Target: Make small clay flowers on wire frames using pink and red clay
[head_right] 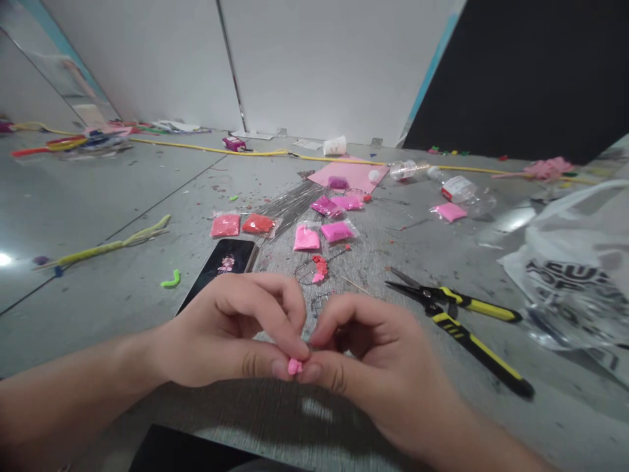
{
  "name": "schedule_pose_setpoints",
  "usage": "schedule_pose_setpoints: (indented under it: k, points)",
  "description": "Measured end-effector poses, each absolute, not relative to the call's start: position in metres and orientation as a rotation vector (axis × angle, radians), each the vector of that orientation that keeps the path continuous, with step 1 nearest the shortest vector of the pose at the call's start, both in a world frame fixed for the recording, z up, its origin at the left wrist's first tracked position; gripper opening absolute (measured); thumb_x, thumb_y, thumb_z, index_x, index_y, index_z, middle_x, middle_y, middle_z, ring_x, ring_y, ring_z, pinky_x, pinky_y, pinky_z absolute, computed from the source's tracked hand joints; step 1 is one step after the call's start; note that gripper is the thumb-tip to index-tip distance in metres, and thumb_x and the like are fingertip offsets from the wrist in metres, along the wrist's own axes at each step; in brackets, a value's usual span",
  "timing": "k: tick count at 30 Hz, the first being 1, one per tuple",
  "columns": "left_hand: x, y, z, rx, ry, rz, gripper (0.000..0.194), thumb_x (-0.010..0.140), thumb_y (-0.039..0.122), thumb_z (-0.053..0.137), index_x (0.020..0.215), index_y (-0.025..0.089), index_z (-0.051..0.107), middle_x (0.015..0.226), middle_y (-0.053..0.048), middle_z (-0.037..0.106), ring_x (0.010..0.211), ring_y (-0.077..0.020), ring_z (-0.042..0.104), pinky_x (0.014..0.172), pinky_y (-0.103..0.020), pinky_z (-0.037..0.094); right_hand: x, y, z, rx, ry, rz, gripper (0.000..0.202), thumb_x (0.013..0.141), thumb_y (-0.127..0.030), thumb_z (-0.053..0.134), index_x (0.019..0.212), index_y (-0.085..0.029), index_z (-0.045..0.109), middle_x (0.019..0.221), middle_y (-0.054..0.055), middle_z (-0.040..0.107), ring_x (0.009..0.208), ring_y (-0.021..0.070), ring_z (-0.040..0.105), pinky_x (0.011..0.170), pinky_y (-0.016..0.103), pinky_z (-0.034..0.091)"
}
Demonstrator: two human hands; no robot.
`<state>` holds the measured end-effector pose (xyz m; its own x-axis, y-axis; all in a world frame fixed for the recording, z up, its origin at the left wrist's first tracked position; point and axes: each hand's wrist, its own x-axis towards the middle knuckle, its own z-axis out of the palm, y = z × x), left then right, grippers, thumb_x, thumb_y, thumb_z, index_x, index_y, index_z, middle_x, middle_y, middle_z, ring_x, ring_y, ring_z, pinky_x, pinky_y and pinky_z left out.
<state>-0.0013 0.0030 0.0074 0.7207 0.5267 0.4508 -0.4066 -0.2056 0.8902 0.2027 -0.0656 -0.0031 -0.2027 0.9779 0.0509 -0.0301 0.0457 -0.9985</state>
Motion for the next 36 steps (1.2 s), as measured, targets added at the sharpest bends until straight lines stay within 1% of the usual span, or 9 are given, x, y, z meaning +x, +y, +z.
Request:
schedule_pose_setpoints:
  k: [3, 7, 9, 14, 20, 25, 28, 32, 36]
  points:
    - [-0.002, 0.003, 0.006, 1.522, 0.108, 0.879, 0.016, 0.08, 0.003, 0.083, 0.09, 0.015, 0.082, 0.085, -0.003, 0.069, 0.08, -0.0092, 0.069, 0.074, -0.018, 0.057, 0.202, -0.065, 0.0, -1.086, -1.404, 1.16, 0.014, 0.081, -0.036, 0.087, 0.08, -0.028, 0.075, 0.075, 0.0, 0.07, 0.066, 0.0133, 0.064, 0.055, 0.022, 0.051]
    - [-0.001, 0.003, 0.001, 1.48, 0.135, 0.892, 0.02, 0.082, 0.003, 0.082, 0.096, 0.017, 0.081, 0.089, -0.003, 0.068, 0.084, -0.0093, 0.068, 0.077, -0.02, 0.058, 0.198, -0.068, 0.005, -1.061, -1.452, 1.031, 0.002, 0.091, -0.032, 0.077, 0.091, -0.031, 0.078, 0.079, -0.001, 0.072, 0.056, 0.0073, 0.059, 0.049, 0.017, 0.048]
    - [-0.001, 0.004, -0.001, 1.48, 0.184, 0.904, 0.022, 0.082, 0.003, 0.081, 0.098, 0.018, 0.081, 0.091, -0.003, 0.069, 0.086, -0.009, 0.068, 0.079, -0.02, 0.057, 0.198, -0.071, 0.005, -1.059, -1.441, 1.023, 0.005, 0.093, -0.031, 0.075, 0.095, -0.032, 0.079, 0.081, -0.001, 0.073, 0.055, 0.0073, 0.06, 0.046, 0.017, 0.047]
    - [-0.001, 0.005, -0.004, 1.5, 0.305, 0.907, 0.019, 0.083, 0.005, 0.082, 0.096, 0.019, 0.082, 0.091, -0.003, 0.07, 0.085, -0.0104, 0.067, 0.075, -0.02, 0.056, 0.201, -0.075, -0.002, -1.172, -1.279, 1.18, 0.011, 0.09, -0.038, 0.078, 0.095, -0.029, 0.08, 0.067, 0.0, 0.07, 0.052, 0.0113, 0.065, 0.041, 0.016, 0.049]
    - [0.0, 0.004, -0.003, 1.614, 0.436, 0.968, 0.008, 0.085, 0.019, 0.083, 0.094, 0.018, 0.082, 0.087, -0.005, 0.071, 0.081, -0.013, 0.066, 0.068, -0.023, 0.053, 0.196, -0.074, -0.001, -1.227, -1.164, 1.28, 0.021, 0.086, -0.044, 0.081, 0.092, -0.023, 0.079, 0.069, 0.002, 0.071, 0.051, 0.013, 0.068, 0.037, 0.016, 0.05]
    - [0.002, 0.006, -0.001, 1.551, 0.524, 0.911, 0.012, 0.088, 0.027, 0.081, 0.093, 0.016, 0.08, 0.091, -0.006, 0.073, 0.082, -0.0133, 0.067, 0.07, -0.023, 0.054, 0.197, -0.071, 0.0, -1.31, -1.101, 1.19, 0.027, 0.083, -0.048, 0.083, 0.09, -0.022, 0.078, 0.07, 0.002, 0.071, 0.052, 0.0121, 0.066, 0.039, 0.017, 0.049]
    - [-0.001, 0.012, 0.001, 1.698, 0.554, 0.808, 0.015, 0.091, 0.03, 0.078, 0.096, 0.015, 0.079, 0.092, -0.005, 0.072, 0.084, -0.0138, 0.066, 0.074, -0.025, 0.054, 0.203, -0.064, -0.005, -1.273, -1.098, 1.147, 0.026, 0.083, -0.047, 0.084, 0.091, -0.023, 0.078, 0.07, 0.002, 0.071, 0.053, 0.0125, 0.065, 0.041, 0.019, 0.049]
    - [-0.007, 0.02, -0.004, 2.238, 0.418, 0.465, 0.015, 0.097, 0.025, 0.07, 0.102, 0.015, 0.081, 0.093, -0.006, 0.07, 0.085, -0.0144, 0.065, 0.08, -0.026, 0.051, 0.209, -0.058, -0.008, -1.312, -1.069, 1.052, 0.026, 0.084, -0.048, 0.082, 0.088, -0.023, 0.076, 0.068, 0.001, 0.068, 0.054, 0.013, 0.063, 0.042, 0.022, 0.048]
    - [-0.009, 0.024, -0.016, 2.523, 0.385, 0.199, 0.017, 0.097, 0.022, 0.067, 0.103, 0.02, 0.083, 0.094, -0.005, 0.07, 0.086, -0.0166, 0.067, 0.074, -0.027, 0.048, 0.209, -0.059, -0.007, -1.319, -1.21, 0.996, 0.026, 0.088, -0.05, 0.077, 0.089, -0.024, 0.075, 0.067, 0.002, 0.066, 0.057, 0.0148, 0.061, 0.046, 0.025, 0.049]
